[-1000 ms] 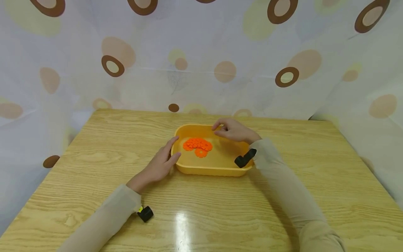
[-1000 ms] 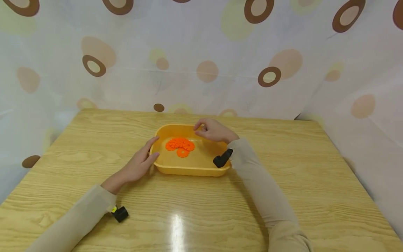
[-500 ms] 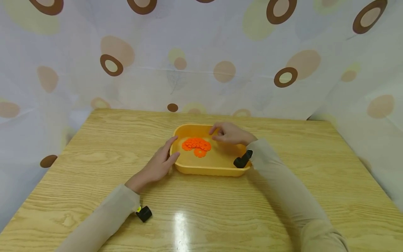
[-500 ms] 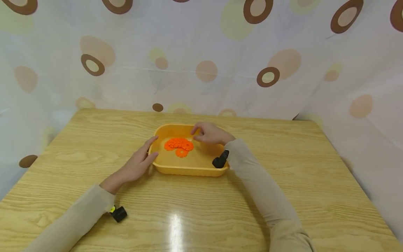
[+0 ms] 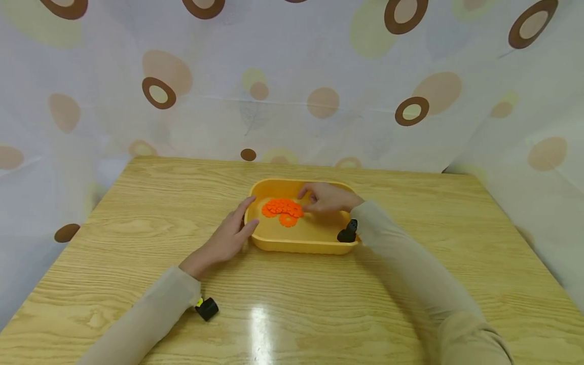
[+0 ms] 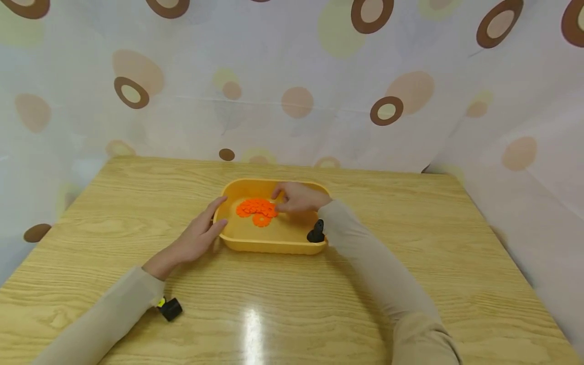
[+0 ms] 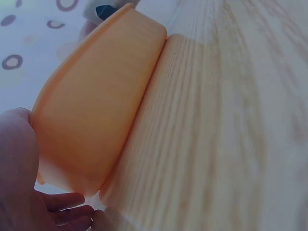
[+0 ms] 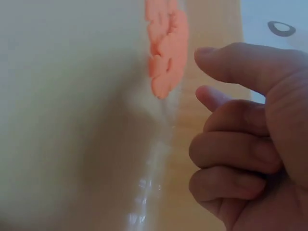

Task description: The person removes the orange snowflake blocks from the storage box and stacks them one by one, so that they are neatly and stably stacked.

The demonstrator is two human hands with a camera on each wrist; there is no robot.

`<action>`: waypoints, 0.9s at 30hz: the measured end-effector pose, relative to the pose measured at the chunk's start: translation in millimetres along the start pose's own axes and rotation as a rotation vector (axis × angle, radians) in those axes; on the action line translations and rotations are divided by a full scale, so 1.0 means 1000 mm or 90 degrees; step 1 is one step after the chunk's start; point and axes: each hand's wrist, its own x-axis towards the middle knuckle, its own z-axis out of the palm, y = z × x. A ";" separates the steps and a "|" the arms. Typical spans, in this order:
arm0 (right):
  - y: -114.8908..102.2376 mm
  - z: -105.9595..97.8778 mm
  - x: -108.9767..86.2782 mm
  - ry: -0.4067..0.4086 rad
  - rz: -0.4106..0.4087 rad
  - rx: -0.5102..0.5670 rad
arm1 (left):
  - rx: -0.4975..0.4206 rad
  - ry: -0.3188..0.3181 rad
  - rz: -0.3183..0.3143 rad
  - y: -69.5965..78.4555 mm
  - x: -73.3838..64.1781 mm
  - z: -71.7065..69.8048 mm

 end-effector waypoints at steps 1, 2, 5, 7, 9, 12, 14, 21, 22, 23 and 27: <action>0.000 0.001 0.001 -0.002 -0.003 -0.003 | 0.000 0.000 0.001 0.000 0.000 0.000; 0.000 0.001 0.001 -0.003 -0.010 -0.010 | 0.000 0.000 0.002 0.000 0.000 0.000; 0.001 0.003 0.003 -0.008 -0.030 -0.029 | -0.001 0.000 0.001 0.000 0.000 0.000; 0.001 0.004 0.003 -0.011 -0.035 -0.041 | -0.001 0.000 0.001 0.000 0.000 0.000; 0.001 0.004 0.004 -0.014 -0.036 -0.051 | -0.003 0.000 0.001 0.000 0.000 0.000; -0.001 0.005 0.004 -0.018 -0.035 -0.071 | -0.002 -0.001 0.001 0.000 0.001 0.000; -0.001 0.006 0.005 -0.016 -0.042 -0.089 | -0.002 -0.002 -0.003 0.000 0.000 0.000; -0.003 0.009 0.008 -0.007 -0.046 -0.132 | 0.006 -0.002 -0.010 0.000 -0.001 -0.001; -0.003 0.010 0.008 -0.006 -0.047 -0.136 | 0.006 -0.001 -0.010 0.000 -0.001 -0.001; -0.002 0.011 0.009 -0.005 -0.046 -0.139 | 0.006 -0.001 -0.010 0.000 -0.001 -0.001; -0.001 0.011 0.009 -0.003 -0.044 -0.146 | 0.002 -0.003 -0.003 0.000 -0.001 -0.001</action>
